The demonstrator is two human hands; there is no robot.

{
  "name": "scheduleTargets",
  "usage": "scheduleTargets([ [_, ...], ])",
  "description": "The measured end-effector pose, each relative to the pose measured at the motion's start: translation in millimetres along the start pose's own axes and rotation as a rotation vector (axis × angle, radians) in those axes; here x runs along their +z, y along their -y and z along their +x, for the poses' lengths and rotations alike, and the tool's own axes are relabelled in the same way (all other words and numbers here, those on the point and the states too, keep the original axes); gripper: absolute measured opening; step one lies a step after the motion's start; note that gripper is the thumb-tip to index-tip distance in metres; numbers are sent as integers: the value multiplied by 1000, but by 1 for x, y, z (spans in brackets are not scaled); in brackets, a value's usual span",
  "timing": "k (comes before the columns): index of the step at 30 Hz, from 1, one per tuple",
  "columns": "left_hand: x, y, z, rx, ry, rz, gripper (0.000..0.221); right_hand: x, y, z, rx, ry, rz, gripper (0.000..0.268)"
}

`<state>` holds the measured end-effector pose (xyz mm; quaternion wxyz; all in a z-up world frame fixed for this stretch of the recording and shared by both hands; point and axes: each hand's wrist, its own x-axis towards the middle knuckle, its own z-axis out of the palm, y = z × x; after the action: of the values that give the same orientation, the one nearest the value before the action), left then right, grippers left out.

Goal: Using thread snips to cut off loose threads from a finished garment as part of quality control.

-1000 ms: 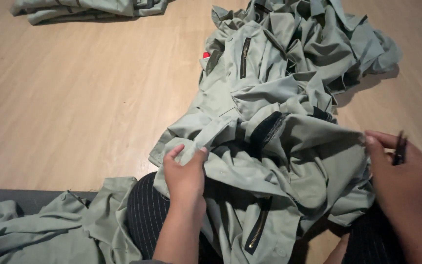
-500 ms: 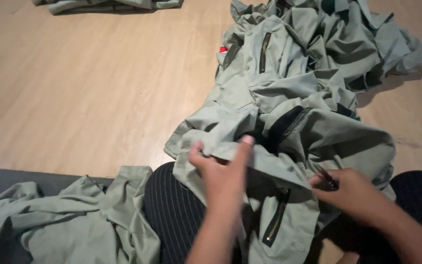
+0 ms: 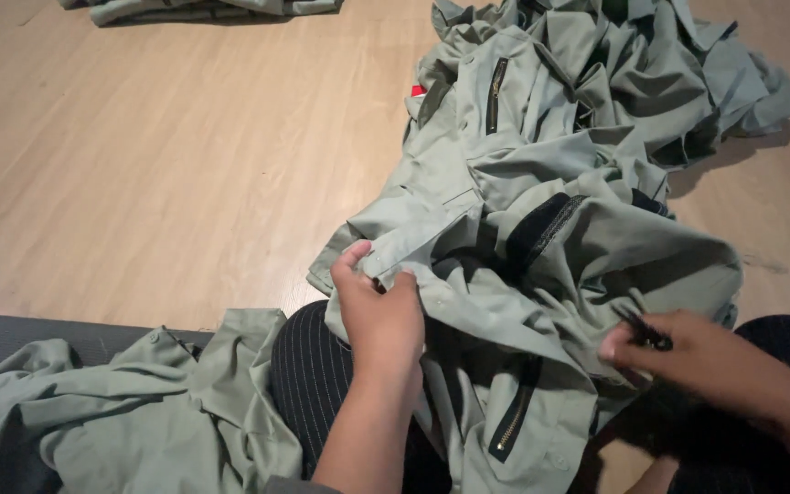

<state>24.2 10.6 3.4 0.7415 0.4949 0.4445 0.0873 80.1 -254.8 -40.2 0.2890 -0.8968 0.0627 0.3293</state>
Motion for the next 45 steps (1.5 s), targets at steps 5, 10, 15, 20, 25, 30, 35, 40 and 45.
scheduleTargets([
  [5,-8,23,5,128,71,51,52,1,38,-21,110,-262,-35,30],
  [10,-11,21,-3,162,168,183,52,11,47,2,-71,-517,-15,42],
  [15,-15,27,2,203,251,188,47,27,74,27,-114,-555,181,36],
  [20,-28,22,2,205,246,185,46,27,68,33,-180,-595,230,31],
  [25,-29,19,5,149,111,144,41,1,36,27,-194,-535,366,27],
  [30,-24,5,-3,204,131,40,40,-38,-15,52,-438,-462,553,15],
  [35,-14,22,2,675,-87,425,35,-62,-26,64,-510,-413,583,14],
  [40,23,17,-33,1124,393,504,22,-70,-15,41,-518,118,1033,9],
  [45,65,31,-33,1101,656,642,53,-56,3,17,-473,303,1204,29],
])
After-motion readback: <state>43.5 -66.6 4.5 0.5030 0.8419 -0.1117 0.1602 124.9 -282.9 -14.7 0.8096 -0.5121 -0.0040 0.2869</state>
